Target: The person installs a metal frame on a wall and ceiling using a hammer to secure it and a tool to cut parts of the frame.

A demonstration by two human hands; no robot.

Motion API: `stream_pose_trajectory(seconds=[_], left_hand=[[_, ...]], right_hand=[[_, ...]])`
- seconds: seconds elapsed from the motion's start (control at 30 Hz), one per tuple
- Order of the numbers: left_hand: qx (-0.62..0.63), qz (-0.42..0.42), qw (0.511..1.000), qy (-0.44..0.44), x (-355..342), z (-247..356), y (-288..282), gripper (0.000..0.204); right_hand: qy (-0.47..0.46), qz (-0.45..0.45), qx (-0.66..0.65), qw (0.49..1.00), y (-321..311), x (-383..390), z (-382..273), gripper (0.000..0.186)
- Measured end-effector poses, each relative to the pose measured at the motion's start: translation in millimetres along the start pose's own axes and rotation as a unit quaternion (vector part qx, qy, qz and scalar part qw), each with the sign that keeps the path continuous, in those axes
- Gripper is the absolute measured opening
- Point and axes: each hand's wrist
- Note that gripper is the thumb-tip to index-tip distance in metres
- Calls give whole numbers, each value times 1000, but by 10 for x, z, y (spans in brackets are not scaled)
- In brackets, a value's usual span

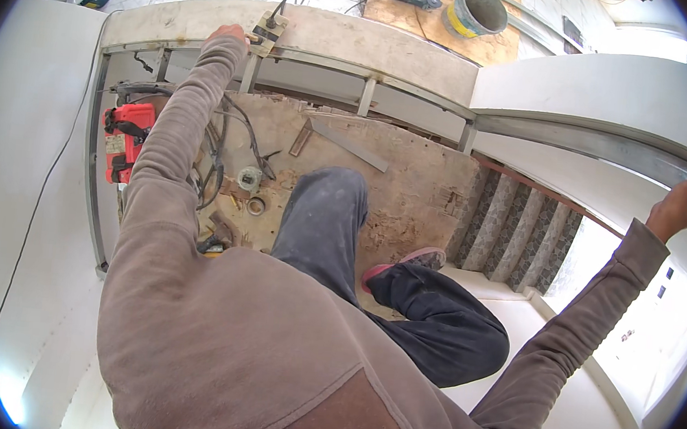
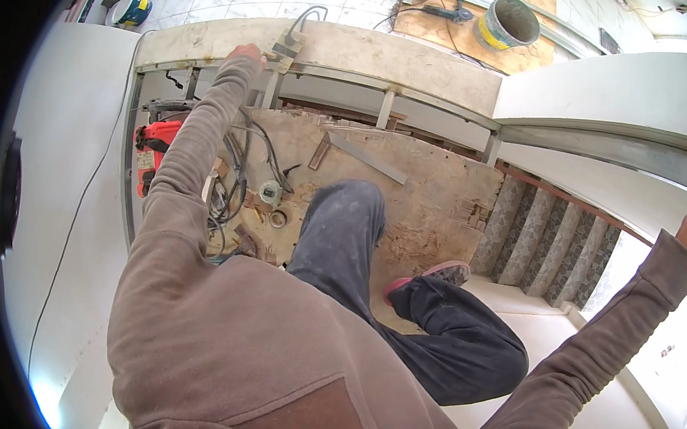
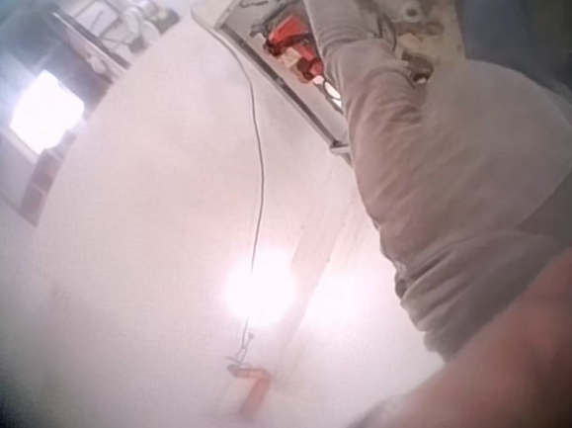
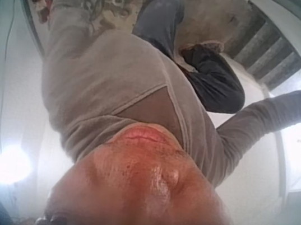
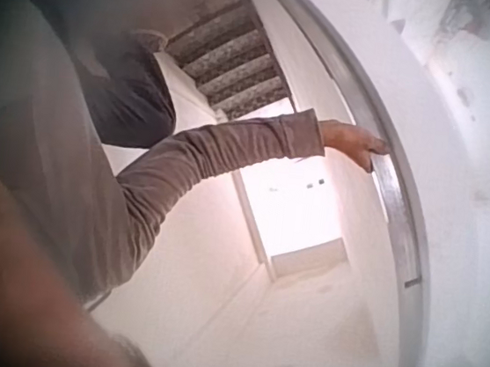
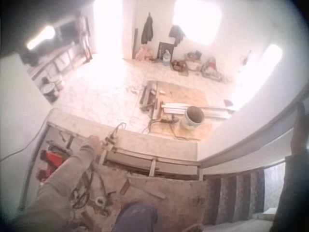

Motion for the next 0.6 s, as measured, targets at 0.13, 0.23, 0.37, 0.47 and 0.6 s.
stream_pose_trajectory(seconds=[0.13,0.23,0.37,0.47,0.6], left_hand=[[43,20,998,29,-361,-307,272,35],[35,48,995,84,-309,-27,432,36],[16,131,988,81,-397,-249,636,46],[27,136,987,87,-525,-446,643,43],[61,70,988,127,-572,-361,585,39]], right_hand=[[-12,-19,-30,999,55,-36,152,45],[-16,11,-2,1000,-21,-62,177,43],[35,3,32,999,-70,-224,356,42],[89,17,64,994,-60,-278,483,42],[-29,12,-3,1000,-10,-134,264,43]])
Point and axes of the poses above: each hand's wrist, its own x-axis away from the middle knuckle, its own y-axis out of the palm, z = x × y, and after that the axes turned 11 degrees about y, right-handed
